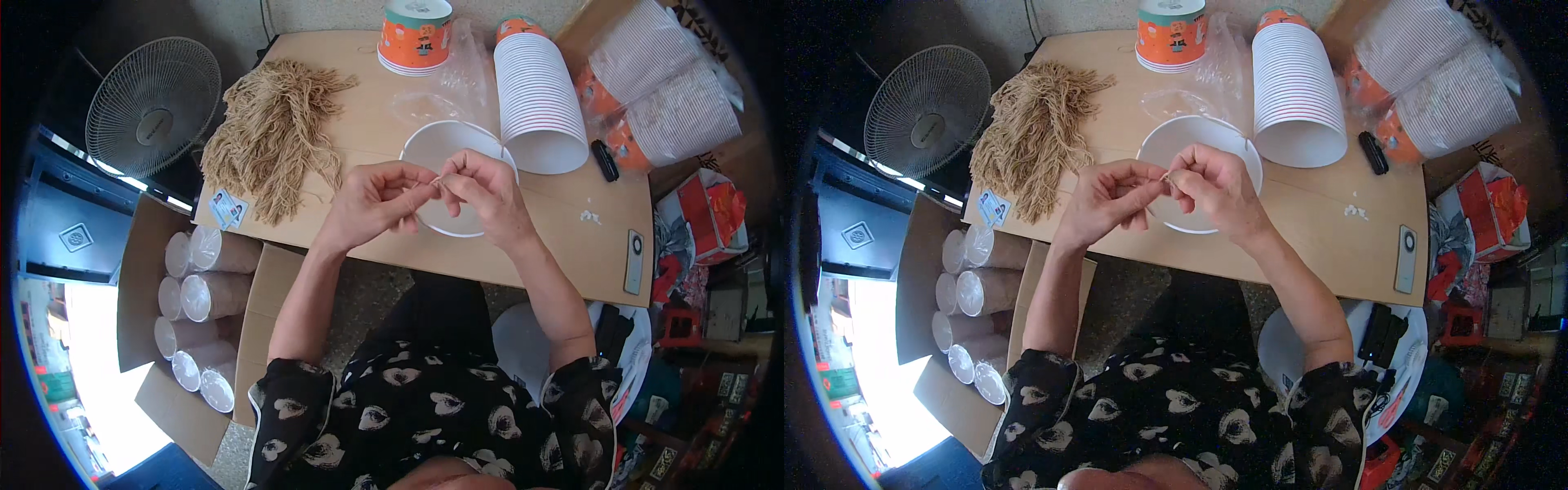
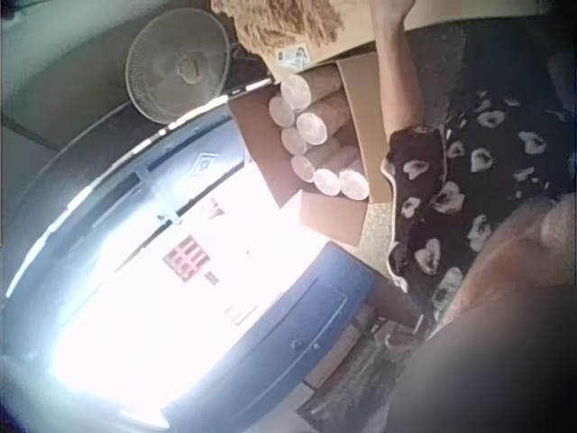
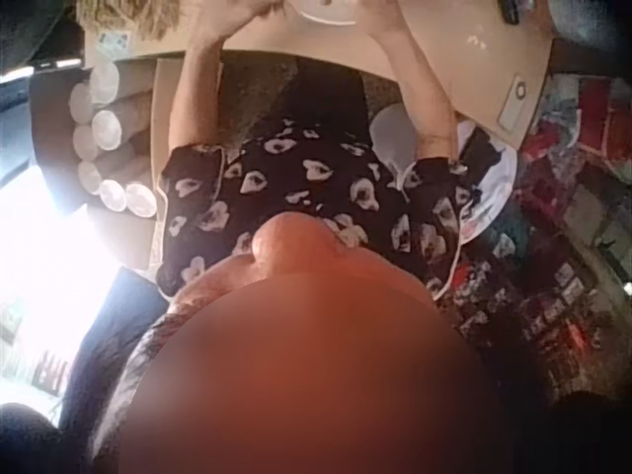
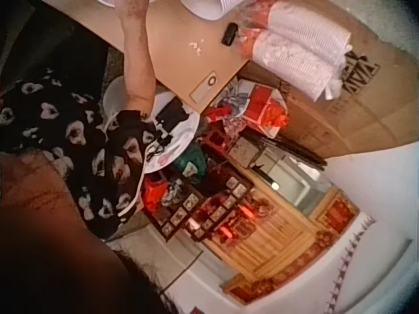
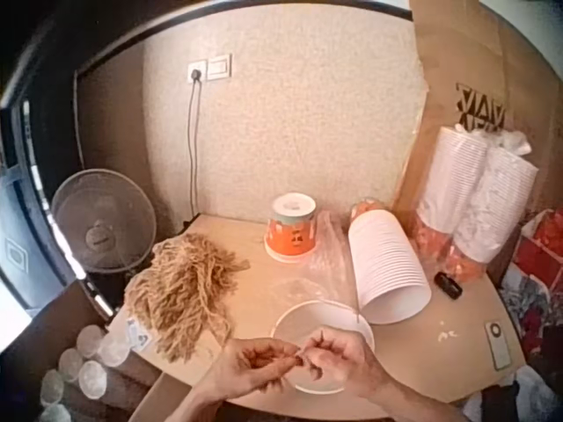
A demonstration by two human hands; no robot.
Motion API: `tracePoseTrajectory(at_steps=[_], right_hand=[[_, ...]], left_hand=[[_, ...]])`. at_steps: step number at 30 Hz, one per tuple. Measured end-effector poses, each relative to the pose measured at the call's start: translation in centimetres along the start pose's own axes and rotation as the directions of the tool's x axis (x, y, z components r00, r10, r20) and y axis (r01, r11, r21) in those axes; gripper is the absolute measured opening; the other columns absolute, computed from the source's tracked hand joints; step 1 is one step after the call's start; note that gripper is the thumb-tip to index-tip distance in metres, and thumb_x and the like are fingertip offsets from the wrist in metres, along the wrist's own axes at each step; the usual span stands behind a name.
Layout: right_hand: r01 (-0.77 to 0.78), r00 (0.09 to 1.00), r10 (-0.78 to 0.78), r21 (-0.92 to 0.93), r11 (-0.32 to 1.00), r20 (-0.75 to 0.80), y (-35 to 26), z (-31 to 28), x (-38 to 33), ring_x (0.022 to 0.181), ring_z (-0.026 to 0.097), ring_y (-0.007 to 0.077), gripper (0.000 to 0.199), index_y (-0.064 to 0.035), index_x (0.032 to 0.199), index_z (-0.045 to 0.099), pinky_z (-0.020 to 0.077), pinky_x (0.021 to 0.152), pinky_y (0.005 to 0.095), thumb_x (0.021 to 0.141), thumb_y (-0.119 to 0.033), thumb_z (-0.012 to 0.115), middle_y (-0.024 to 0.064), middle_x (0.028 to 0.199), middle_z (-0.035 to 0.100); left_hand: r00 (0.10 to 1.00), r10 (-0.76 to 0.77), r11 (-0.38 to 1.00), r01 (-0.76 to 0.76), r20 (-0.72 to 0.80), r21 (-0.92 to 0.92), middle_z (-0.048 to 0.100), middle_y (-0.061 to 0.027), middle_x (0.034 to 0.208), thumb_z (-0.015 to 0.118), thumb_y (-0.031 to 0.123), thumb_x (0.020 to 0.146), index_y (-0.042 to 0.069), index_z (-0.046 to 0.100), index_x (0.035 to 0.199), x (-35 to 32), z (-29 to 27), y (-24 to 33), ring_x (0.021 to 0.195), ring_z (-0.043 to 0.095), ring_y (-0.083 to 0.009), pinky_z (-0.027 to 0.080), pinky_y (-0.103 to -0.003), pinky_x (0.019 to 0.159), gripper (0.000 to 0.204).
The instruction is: Tying thin strings or elastic bands across the diameter of paper bowls as part of a packaging process.
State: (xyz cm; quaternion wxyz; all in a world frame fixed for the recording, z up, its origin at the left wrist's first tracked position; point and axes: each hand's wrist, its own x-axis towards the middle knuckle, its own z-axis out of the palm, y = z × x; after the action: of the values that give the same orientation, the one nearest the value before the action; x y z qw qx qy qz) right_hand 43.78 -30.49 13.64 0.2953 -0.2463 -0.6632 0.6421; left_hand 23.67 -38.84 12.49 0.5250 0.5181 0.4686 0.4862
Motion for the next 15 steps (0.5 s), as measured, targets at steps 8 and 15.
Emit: tracePoseTrajectory(at_steps=[8, 15], right_hand=[[0.33, 0.894, -0.446, -0.602, 0.727, -0.05, -1.6, -0.2, -0.5, 0.08, 0.064, 0.0169, 0.02, -0.0009, 0.113, 0.068, 0.0514, 0.069, 0.0305, 0.094, -0.007, 0.064, 0.0084, 0.096, 0.069], [0.434, 0.831, -0.507, -0.836, 0.336, 0.227, -1.5, 0.5, -0.9, 0.082, 0.065, 0.0274, 0.022, -0.0013, 0.102, 0.07, 0.0505, 0.075, 0.0383, 0.081, -0.006, 0.076, 0.0097, 0.088, 0.068]], left_hand=[[0.999, -0.025, 0.992, 0.019, -0.043, -0.124, 0.072, -0.0053, 0.084, 0.069, 0.015, 0.098, -0.003, 0.07, 0.102, 0.5, 0.4, -0.7, 0.067, 0.067, -0.0073, 0.053, -0.02, 0.059, 0.018], [1.0, 0.001, 0.991, -0.002, -0.01, -0.134, 0.071, -0.0055, 0.084, 0.068, 0.013, 0.098, -0.003, 0.07, 0.101, 0.1, 0.2, -0.7, 0.07, 0.068, -0.0088, 0.056, -0.022, 0.063, 0.017]])
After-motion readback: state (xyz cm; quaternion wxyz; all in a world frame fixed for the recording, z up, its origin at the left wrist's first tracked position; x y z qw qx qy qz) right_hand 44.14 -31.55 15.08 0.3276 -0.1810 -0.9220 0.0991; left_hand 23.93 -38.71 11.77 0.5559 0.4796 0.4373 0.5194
